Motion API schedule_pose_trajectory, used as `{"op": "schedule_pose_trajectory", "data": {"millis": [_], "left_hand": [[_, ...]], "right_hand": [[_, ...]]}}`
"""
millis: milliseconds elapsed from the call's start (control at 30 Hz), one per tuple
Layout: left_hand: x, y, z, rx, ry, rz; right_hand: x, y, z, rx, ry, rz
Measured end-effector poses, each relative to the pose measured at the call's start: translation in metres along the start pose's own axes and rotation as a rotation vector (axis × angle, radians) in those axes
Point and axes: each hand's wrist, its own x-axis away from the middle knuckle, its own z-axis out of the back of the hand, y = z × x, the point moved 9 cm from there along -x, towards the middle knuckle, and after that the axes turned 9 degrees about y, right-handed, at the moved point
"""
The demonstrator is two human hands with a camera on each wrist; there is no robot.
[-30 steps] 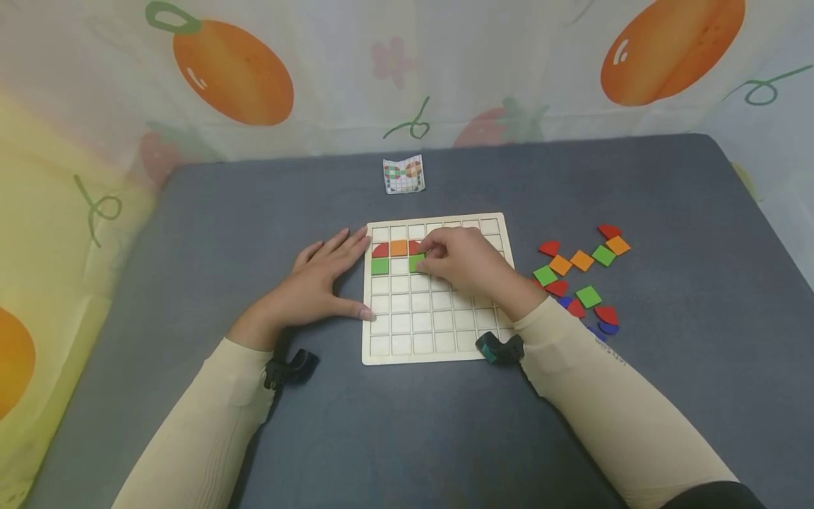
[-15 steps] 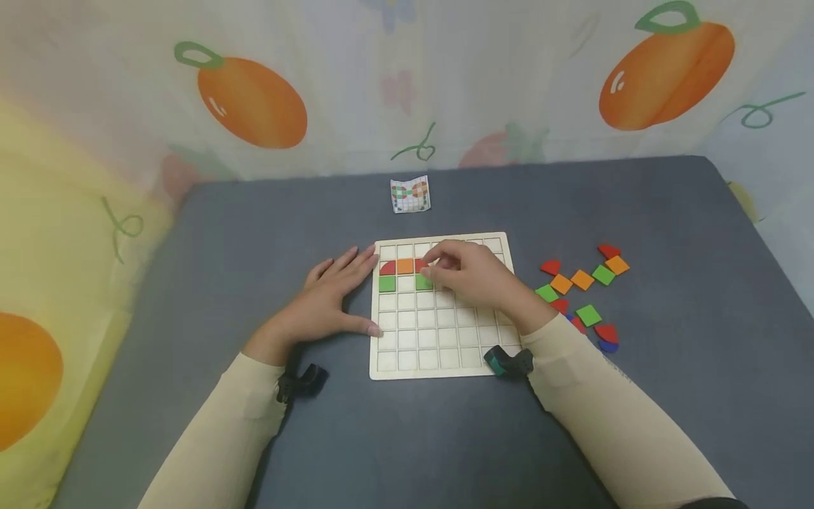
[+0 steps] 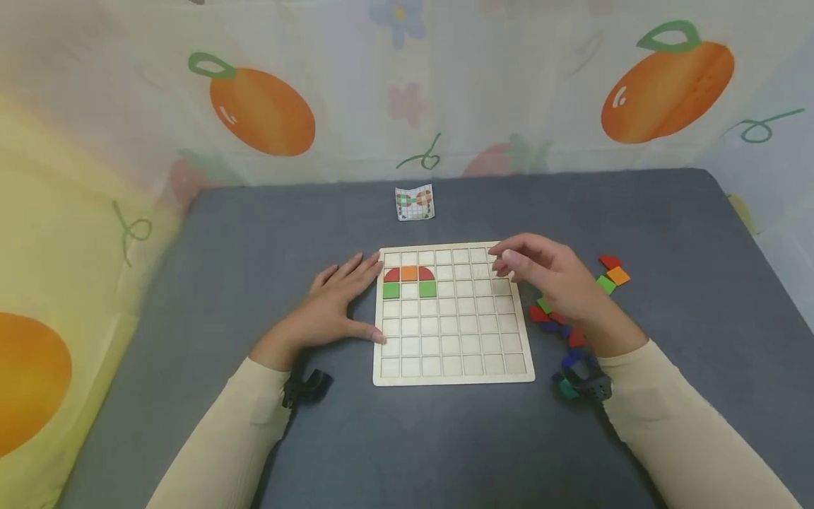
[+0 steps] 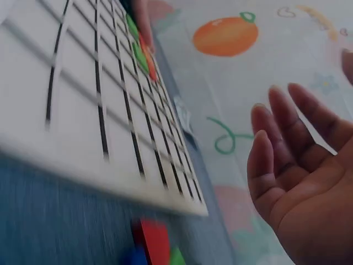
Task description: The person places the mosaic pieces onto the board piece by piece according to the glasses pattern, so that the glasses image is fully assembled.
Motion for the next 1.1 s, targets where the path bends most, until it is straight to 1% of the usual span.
{"op": "schedule_pose_trajectory", "data": {"millis": [67, 167, 267, 333, 433, 500, 633, 700, 833, 900, 1033, 1100], "left_hand": [[0.001, -0.001, 0.000, -0.005, -0.001, 0.004], [0.001, -0.003, -0.001, -0.011, -0.003, 0.006], [0.001, -0.003, -0.002, -0.008, -0.009, 0.010], [0.002, -0.004, -0.003, -0.010, -0.010, 0.013], [0.002, -0.004, -0.004, -0.017, -0.007, 0.007], [0.002, -0.003, -0.003, -0.021, -0.002, 0.000], [0.002, -0.001, -0.001, -0.028, -0.006, -0.004], [0.002, -0.001, -0.002, -0.032, -0.009, -0.001], [0.001, -0.001, -0.002, -0.041, -0.009, -0.002], [0.001, -0.001, -0.002, -0.044, -0.009, -0.003], [0.000, -0.001, -0.001, -0.042, -0.010, -0.003], [0.000, 0.000, -0.001, -0.037, -0.012, -0.002]], "right_hand": [[0.006, -0.004, 0.012, -0.017, 0.019, 0.035], [0.013, -0.003, 0.031, -0.020, 0.053, 0.034], [0.018, 0.003, 0.049, 0.017, 0.093, 0.027], [0.020, 0.007, 0.060, 0.048, 0.115, 0.037], [0.024, 0.013, 0.077, 0.060, 0.149, 0.067], [0.027, 0.018, 0.088, 0.038, 0.184, 0.076], [0.033, 0.029, 0.107, -0.046, 0.269, 0.077], [0.034, 0.033, 0.115, -0.054, 0.305, 0.079], [0.036, 0.038, 0.128, 0.017, 0.364, 0.088], [0.037, 0.041, 0.134, 0.015, 0.379, 0.084], [0.038, 0.050, 0.139, 0.022, 0.369, 0.061], [0.038, 0.055, 0.139, 0.078, 0.344, 0.041]]}}
